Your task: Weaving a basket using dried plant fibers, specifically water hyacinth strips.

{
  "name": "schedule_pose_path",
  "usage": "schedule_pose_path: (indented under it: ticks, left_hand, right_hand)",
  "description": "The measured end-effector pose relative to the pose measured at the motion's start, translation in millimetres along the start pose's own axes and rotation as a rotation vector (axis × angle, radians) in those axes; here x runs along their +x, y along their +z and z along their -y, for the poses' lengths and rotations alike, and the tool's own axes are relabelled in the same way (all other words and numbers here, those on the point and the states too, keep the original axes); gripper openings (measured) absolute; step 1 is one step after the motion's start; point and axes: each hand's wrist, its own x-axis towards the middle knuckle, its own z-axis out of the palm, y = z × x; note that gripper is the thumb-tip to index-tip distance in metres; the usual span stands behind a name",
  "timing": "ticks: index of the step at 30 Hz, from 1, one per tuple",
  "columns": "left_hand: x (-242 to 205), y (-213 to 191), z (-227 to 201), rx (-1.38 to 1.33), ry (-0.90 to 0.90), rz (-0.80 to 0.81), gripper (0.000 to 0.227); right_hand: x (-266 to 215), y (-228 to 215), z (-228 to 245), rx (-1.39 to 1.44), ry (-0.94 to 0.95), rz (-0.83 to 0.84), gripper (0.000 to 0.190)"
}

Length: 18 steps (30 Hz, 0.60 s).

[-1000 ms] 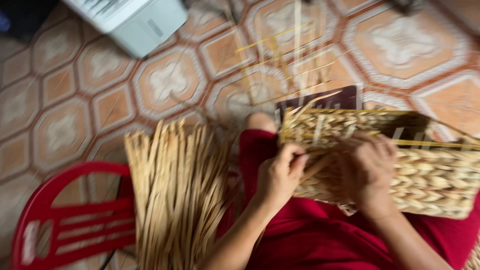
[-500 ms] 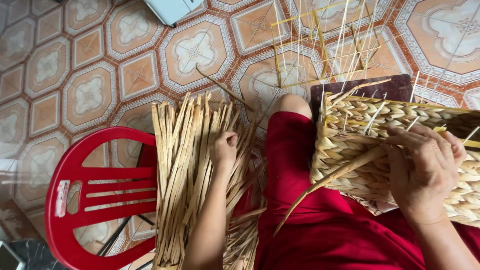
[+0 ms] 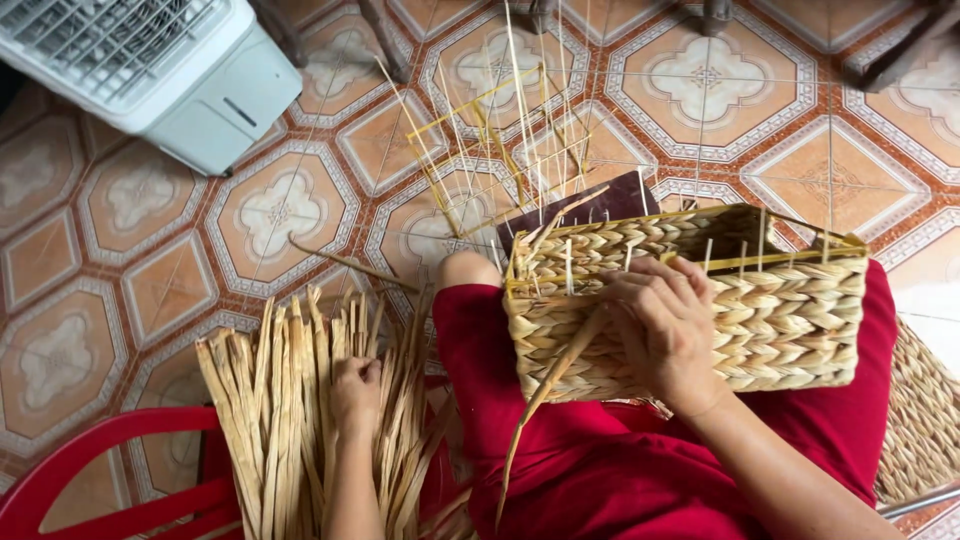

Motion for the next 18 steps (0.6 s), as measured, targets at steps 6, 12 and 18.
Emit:
schedule_pose_path:
  ticks: [6, 12, 18]
  left_hand:
    - [31, 41, 32, 0.177, 0.221, -0.046, 0.02]
    - [-8, -8, -17, 0.039, -0.064, 0.049, 0.02]
    - [-19, -105, -30, -0.811, 0.134, -0.293, 0.018]
  right_hand:
    - [-1, 0, 0, 0.022, -0.003, -0.019, 0.022]
    - [-8, -2, -4, 0.058, -0.022, -0.013, 0.028]
    - [-16, 0, -2, -0.047, 0.003, -0.062, 0.027]
